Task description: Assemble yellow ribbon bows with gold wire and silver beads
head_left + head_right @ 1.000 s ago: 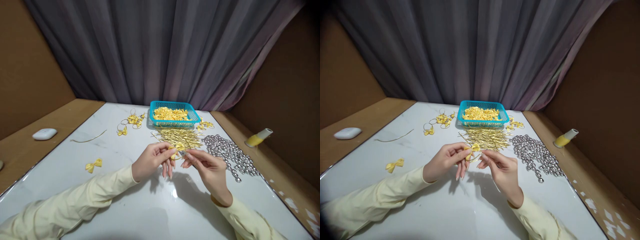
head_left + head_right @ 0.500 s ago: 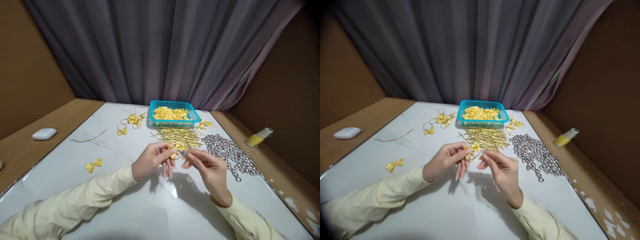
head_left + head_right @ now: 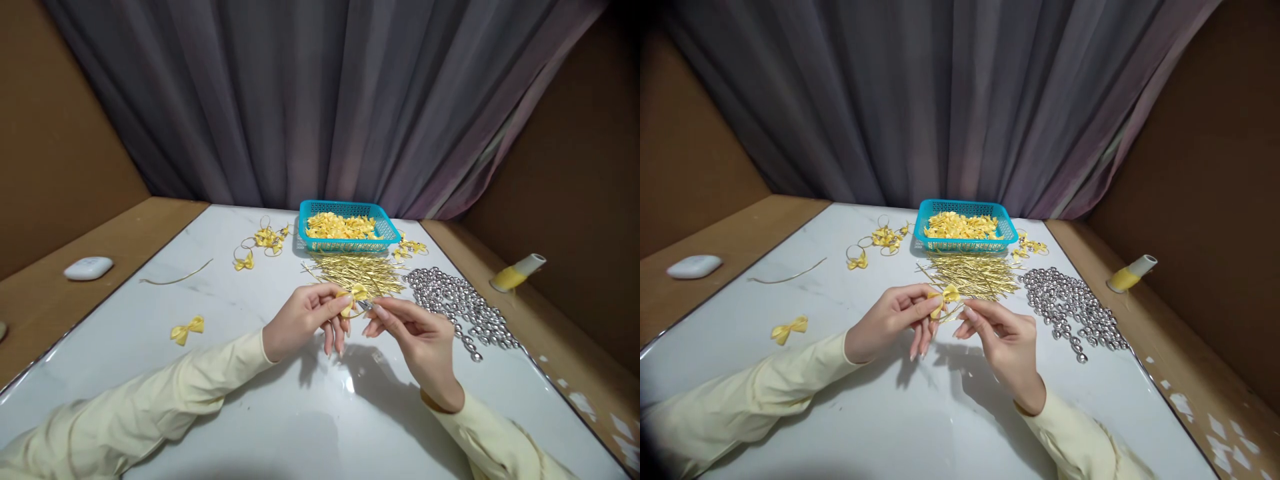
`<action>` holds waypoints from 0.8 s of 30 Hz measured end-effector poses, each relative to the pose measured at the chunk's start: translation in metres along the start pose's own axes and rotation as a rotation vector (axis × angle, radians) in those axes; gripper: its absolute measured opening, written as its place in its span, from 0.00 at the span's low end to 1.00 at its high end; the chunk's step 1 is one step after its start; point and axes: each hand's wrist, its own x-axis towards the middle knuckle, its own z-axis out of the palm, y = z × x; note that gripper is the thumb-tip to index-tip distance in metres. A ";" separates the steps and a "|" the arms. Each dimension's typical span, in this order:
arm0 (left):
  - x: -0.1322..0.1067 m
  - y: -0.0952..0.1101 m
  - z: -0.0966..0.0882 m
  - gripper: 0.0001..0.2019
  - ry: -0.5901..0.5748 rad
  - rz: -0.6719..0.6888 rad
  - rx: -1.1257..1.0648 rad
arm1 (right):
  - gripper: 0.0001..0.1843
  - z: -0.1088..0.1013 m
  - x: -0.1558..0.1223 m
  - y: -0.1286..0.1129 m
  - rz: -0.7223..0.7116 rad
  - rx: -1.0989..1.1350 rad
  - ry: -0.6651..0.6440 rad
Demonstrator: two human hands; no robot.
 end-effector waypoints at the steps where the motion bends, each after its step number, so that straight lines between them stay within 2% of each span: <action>1: 0.000 0.000 0.000 0.09 0.000 -0.006 -0.007 | 0.09 0.000 0.000 0.000 -0.006 0.002 -0.002; 14: 0.001 -0.001 0.000 0.09 0.010 -0.026 0.004 | 0.07 0.001 0.000 -0.003 -0.013 -0.070 0.014; 24: 0.001 -0.002 -0.001 0.10 -0.001 -0.022 0.011 | 0.07 0.001 0.001 -0.001 0.005 -0.012 0.016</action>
